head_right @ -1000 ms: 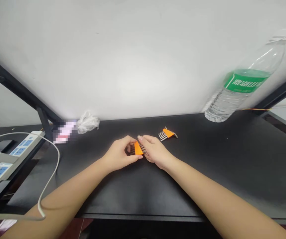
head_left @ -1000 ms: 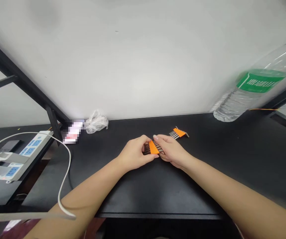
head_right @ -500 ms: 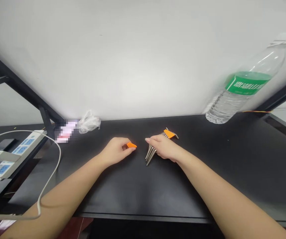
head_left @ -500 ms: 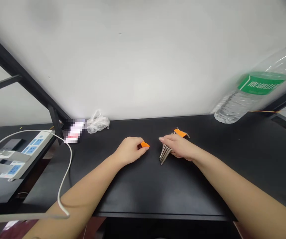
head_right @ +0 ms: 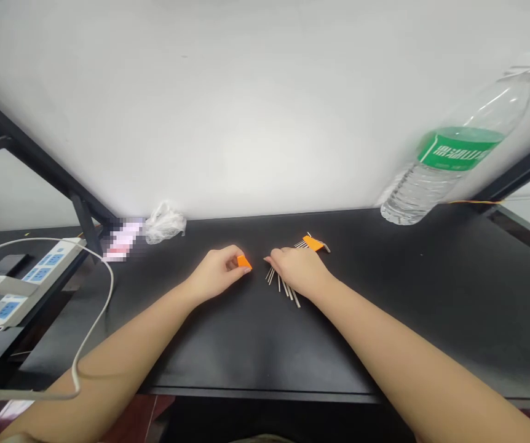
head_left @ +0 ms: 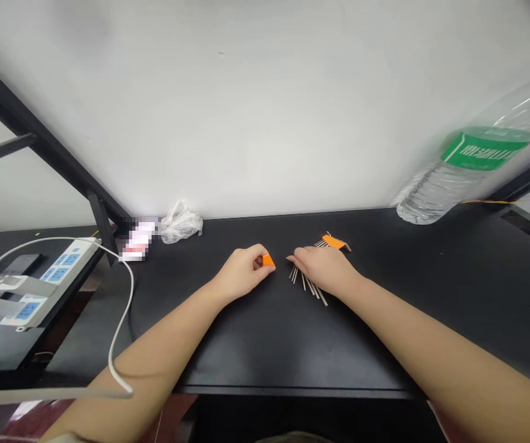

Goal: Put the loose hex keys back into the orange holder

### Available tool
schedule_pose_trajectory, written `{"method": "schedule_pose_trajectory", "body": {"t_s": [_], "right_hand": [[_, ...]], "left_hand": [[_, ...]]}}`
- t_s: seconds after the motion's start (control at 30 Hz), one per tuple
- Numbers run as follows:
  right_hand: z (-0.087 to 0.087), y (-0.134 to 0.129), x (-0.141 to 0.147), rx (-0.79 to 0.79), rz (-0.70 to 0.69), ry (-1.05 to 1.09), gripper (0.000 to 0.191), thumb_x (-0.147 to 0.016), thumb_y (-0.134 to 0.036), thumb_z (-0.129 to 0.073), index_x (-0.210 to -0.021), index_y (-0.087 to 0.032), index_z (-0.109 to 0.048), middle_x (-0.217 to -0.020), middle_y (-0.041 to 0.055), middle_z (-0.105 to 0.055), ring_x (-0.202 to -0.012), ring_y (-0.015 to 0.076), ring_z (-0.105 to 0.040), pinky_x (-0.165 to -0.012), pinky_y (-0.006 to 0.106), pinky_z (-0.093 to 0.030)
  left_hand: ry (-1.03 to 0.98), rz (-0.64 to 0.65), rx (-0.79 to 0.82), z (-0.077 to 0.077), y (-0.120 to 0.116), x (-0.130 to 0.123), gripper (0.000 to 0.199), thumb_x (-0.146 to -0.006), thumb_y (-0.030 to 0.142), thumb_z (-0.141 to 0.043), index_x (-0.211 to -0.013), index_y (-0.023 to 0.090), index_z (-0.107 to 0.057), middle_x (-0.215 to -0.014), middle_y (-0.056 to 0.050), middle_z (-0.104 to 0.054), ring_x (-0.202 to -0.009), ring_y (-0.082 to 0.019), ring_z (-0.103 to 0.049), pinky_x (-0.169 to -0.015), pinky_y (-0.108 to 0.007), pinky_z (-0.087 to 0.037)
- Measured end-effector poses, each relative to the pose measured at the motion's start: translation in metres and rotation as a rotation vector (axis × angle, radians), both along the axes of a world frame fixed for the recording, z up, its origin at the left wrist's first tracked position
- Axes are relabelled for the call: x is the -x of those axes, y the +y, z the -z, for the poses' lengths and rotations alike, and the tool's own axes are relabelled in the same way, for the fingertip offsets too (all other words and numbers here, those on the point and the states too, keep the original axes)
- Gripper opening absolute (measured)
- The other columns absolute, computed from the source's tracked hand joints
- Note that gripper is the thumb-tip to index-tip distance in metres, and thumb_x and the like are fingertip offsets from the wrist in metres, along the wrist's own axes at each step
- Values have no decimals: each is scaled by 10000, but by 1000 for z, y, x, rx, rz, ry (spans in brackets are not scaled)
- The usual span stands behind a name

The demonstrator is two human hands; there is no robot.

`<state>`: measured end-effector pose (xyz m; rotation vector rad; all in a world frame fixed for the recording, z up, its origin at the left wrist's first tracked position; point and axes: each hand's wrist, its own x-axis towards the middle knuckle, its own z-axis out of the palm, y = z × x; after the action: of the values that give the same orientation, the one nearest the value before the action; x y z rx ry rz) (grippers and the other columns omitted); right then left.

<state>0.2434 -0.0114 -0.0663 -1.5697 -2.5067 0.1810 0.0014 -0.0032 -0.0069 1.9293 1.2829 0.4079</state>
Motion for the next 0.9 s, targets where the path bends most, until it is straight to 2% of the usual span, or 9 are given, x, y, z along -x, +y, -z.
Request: {"method": "schedule_pose_trajectory", "body": {"t_s": [0.2, 0.33, 0.4, 0.47, 0.53, 0.6, 0.67, 0.77, 0.9], "right_hand": [[-3, 5, -4, -78, 21, -27, 432, -1073, -420, -362, -837, -180, -632, -838, 71, -641, -710, 180, -596, -621, 301, -327], [-19, 8, -29, 6, 67, 221, 275, -1039, -308, -414, -1137, -220, -655, -1070, 86, -686, -929, 219, -656, -806, 344, -488], [-29, 5, -45, 127, -55, 315, 345, -997, -239, -452, -1301, -277, -611, -1287, 78, -646, -1112, 231, -640, -929, 375, -517], [-37, -1, -55, 249, -193, 284, 509, -924, -197, -541, -1410, -350, -559, -1495, 39, -530, -1331, 271, -538, -1072, 436, -476], [-40, -8, -58, 308, -245, 239, 675, -858, -134, -573, -1471, -411, -509, -1596, -10, -430, -1436, 302, -444, -1148, 493, -421], [-39, -14, -52, 322, -275, 217, 767, -818, -83, -562, -1493, -440, -486, -1622, -43, -393, -1468, 311, -405, -1188, 529, -376], [-34, -15, -43, 302, -296, 214, 760, -813, -66, -543, -1481, -427, -515, -1598, -48, -434, -1463, 315, -406, -1193, 549, -368], [-27, -11, -31, 234, -296, 217, 624, -848, -85, -528, -1400, -360, -623, -1494, -11, -566, -1405, 320, -459, -1147, 547, -420], [-26, -5, -23, 151, -293, 239, 465, -883, -108, -532, -1272, -287, -711, -1359, 50, -649, -1224, 289, -572, -1056, 487, -488]], "left_hand": [[27, 18, -10, -1, 0, 1, 92, -873, 307, -646, -905, 221, -638, -738, 45, -656, -643, -118, -602, -625, -238, -454], [38, 27, -16, 0, 0, 2, 87, -877, 301, -639, -909, 220, -641, -734, 41, -655, -644, -123, -605, -625, -240, -451], [34, 37, -17, 1, 0, 2, 91, -877, 304, -641, -906, 217, -638, -749, 37, -658, -655, -124, -609, -632, -240, -452], [26, 48, -16, 2, 1, 2, 94, -877, 305, -643, -896, 213, -631, -767, 34, -661, -666, -123, -610, -639, -239, -452], [23, 52, -15, 3, 1, 2, 94, -877, 304, -643, -890, 212, -624, -774, 34, -660, -672, -121, -608, -642, -237, -451], [26, 53, -15, 4, 1, 2, 90, -878, 300, -638, -898, 214, -626, -768, 35, -655, -668, -121, -603, -640, -236, -449], [31, 48, -15, 4, 1, 2, 91, -881, 302, -631, -907, 215, -625, -749, 38, -645, -649, -119, -592, -626, -235, -444], [22, 22, -4, 4, 0, 2, 132, -884, 309, -628, -984, 224, -612, -702, 56, -620, -605, -114, -565, -602, -233, -437], [-13, -7, -6, 6, 0, 3, 339, -885, 310, -636, -1211, 244, -569, -687, 70, -608, -605, -119, -562, -613, -235, -450]]}}
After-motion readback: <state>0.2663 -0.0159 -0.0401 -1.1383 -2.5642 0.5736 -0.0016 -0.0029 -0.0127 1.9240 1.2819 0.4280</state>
